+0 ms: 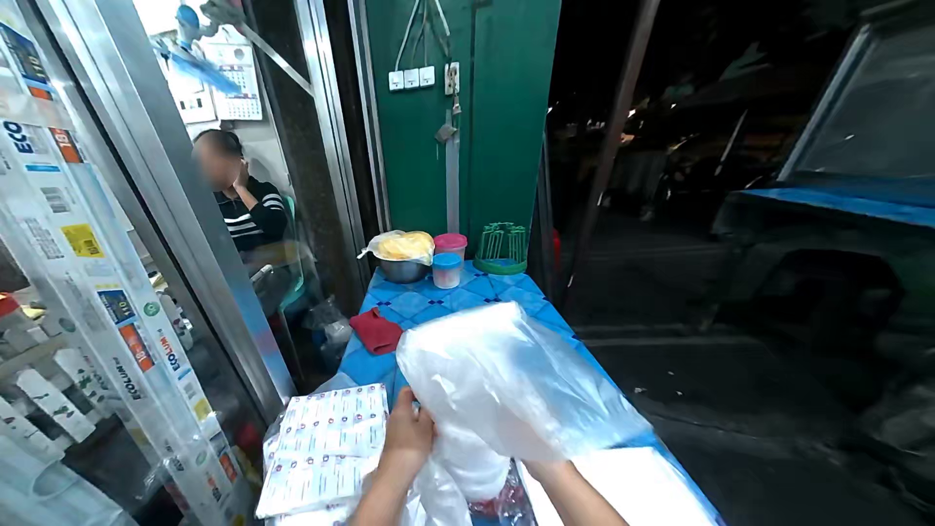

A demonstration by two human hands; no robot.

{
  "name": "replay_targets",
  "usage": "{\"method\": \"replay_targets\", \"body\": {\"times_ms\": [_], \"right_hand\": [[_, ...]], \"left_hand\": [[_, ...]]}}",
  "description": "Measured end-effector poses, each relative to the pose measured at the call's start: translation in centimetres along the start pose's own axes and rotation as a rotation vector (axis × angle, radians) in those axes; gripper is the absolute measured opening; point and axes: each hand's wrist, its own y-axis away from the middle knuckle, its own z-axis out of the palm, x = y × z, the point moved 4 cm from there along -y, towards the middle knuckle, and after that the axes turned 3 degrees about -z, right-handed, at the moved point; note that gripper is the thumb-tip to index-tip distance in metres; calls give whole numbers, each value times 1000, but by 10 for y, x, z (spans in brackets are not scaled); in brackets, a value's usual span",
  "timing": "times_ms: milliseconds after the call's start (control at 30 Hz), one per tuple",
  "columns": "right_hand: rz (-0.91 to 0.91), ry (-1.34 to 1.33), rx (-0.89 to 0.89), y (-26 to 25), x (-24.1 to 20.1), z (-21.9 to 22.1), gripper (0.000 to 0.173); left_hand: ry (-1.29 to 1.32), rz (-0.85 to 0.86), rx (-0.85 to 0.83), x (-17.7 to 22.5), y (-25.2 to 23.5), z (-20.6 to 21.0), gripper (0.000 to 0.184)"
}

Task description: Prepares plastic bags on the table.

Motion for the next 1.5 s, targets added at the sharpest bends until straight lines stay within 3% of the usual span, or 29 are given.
{"method": "replay_targets", "body": {"times_ms": [67, 133, 433, 500, 633, 700, 867, 967, 1100, 1267, 1367, 1433, 1500], "right_hand": [[47, -125, 92, -2, -3, 4, 40], [75, -137, 75, -6, 4, 8, 32], [141, -57, 35, -4, 37, 19, 31], [201, -231, 69, 6, 37, 15, 28], [450, -789, 61, 43, 14, 9, 12], [450, -829, 14, 57, 6, 13, 15], [229, -343, 14, 56, 35, 24, 18], [189, -124, 43, 45, 46, 25, 21], [109, 178, 43, 36, 20, 15, 27], [114, 578, -98, 27, -5, 13, 35], [95, 640, -146, 17, -10, 10, 36], [34, 582, -170, 8, -9, 7, 35], [-11, 472, -199, -2, -6, 4, 32]], "left_hand": [[-32, -47, -18, -5, 0, 4, 38], [-107, -86, -40, -13, 0, 8, 38], [-302, -142, -54, -47, -2, 16, 33], [-169, -163, -53, -46, 7, 11, 30], [372, -225, -44, -38, 29, 4, 16], [452, -250, -37, -37, 33, 7, 9], [-23, -202, -89, -59, 26, 18, 26], [-53, -207, -94, -65, 21, 18, 29], [-218, -181, -18, -47, 14, 12, 42], [-459, -221, -28, -24, 7, 11, 35], [-437, -119, -52, -28, -8, 6, 33], [-265, 9, -94, -34, -18, 5, 41], [-122, 35, -145, -38, -25, 6, 36]]}}
